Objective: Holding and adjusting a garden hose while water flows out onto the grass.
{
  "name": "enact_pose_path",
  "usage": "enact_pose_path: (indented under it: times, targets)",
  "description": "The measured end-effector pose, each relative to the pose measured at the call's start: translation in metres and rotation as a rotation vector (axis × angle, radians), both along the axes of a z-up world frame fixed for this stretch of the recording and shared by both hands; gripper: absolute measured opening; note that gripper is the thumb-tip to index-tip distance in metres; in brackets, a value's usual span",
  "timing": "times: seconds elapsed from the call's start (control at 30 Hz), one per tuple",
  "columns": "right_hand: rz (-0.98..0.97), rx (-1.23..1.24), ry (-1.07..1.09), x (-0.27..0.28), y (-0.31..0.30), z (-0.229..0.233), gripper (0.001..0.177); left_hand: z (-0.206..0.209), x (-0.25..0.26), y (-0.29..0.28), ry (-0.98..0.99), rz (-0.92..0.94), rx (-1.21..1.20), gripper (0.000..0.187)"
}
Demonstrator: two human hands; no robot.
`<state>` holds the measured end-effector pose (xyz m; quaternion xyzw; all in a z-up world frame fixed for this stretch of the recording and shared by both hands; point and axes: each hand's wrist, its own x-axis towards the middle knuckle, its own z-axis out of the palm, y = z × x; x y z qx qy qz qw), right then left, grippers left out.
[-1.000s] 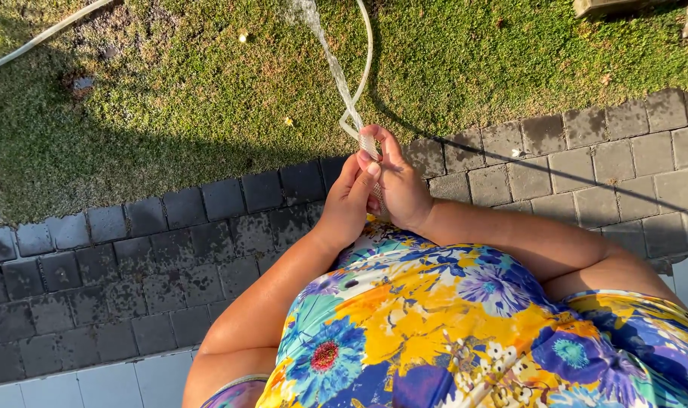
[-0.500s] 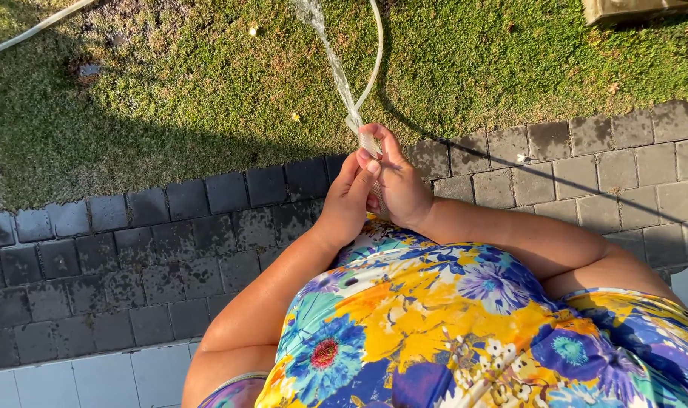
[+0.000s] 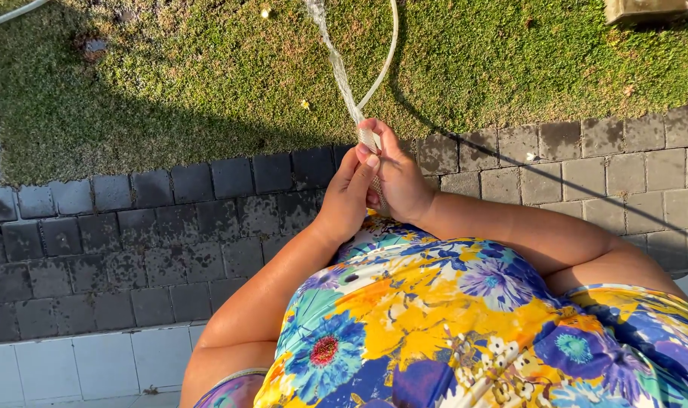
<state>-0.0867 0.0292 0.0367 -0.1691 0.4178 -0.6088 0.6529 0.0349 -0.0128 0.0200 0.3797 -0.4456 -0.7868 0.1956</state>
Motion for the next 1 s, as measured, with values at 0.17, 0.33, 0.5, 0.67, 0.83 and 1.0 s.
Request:
enact_pose_path:
  times: [0.17, 0.33, 0.5, 0.67, 0.83, 1.0]
  targets:
    - [0.078, 0.146, -0.026, 0.002, -0.002, -0.001, 0.032, -0.002, 0.004, 0.005, 0.027, 0.054, 0.122, 0.034]
    - [0.096, 0.177, -0.006, 0.004, 0.004, -0.002, 0.034, -0.003, 0.008, 0.014, 0.064, 0.081, 0.164, 0.032]
    - [0.099, 0.159, -0.026, 0.005, 0.011, -0.008, 0.039, -0.004, 0.008, 0.021, 0.031, 0.096, 0.156, 0.033]
    - [0.094, 0.167, -0.008, 0.005, 0.018, -0.007, 0.041, -0.008, 0.007, 0.030, 0.039, 0.112, 0.157, 0.037]
    - [0.103, 0.201, 0.005, 0.004, 0.020, -0.004, 0.044, -0.008, 0.006, 0.033, 0.041, 0.118, 0.127, 0.042]
    - [0.089, 0.124, 0.039, 0.000, 0.017, 0.007, 0.046, 0.004, 0.003, 0.027, 0.022, 0.089, 0.080, 0.046]
